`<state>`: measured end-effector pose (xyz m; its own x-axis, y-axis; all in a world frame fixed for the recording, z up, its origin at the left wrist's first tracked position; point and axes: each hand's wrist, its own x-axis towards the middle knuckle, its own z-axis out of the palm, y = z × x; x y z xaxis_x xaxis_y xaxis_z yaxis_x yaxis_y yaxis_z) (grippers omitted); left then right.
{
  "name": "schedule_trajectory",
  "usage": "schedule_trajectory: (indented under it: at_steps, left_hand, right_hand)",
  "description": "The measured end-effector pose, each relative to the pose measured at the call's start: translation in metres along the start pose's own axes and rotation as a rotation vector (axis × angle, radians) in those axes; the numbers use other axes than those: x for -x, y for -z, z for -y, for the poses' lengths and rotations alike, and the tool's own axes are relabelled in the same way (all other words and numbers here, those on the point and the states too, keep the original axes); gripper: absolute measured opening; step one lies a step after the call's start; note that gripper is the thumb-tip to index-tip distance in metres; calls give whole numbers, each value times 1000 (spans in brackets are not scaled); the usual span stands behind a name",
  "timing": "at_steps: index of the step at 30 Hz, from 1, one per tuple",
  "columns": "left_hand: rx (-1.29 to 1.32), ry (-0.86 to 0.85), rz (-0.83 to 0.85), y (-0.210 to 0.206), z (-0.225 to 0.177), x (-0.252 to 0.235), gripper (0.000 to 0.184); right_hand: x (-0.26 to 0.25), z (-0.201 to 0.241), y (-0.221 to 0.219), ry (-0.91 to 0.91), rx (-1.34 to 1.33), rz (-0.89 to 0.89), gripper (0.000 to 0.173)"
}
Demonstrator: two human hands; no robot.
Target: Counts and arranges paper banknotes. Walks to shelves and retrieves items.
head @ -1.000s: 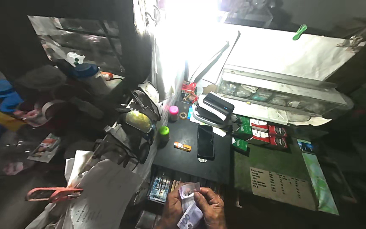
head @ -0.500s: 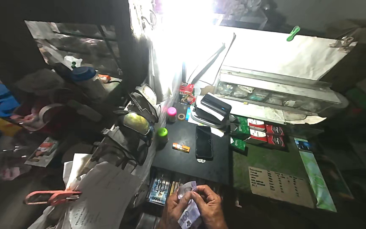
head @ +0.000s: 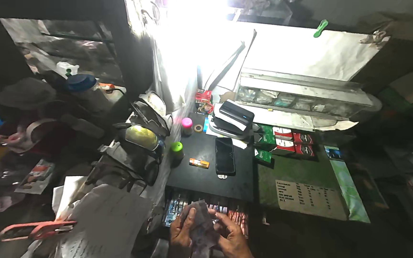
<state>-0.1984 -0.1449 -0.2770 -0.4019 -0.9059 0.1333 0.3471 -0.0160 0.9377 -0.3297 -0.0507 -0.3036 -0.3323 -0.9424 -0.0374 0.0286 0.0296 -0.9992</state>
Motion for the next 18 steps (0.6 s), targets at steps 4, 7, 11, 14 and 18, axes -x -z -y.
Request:
schedule_trajectory:
  at_steps: [4, 7, 11, 14, 18]
  left_hand:
    - [65, -64, 112, 6, 6, 0, 35]
    - [61, -60, 140, 9, 5, 4, 35]
    - [44, -56, 122, 10, 1, 11, 34]
    - [-33, -53, 102, 12, -5, 18, 32]
    - [-142, -155, 174, 17, -10, 24, 32]
  right_hand:
    - [3, -8, 2, 86, -10, 58, 23]
    - [6, -13, -1, 101, -10, 52, 19]
    - [11, -18, -4, 102, 18, 58, 15]
    - [15, -23, -7, 167, 88, 35, 12]
    - [16, -25, -8, 250, 229, 25, 20]
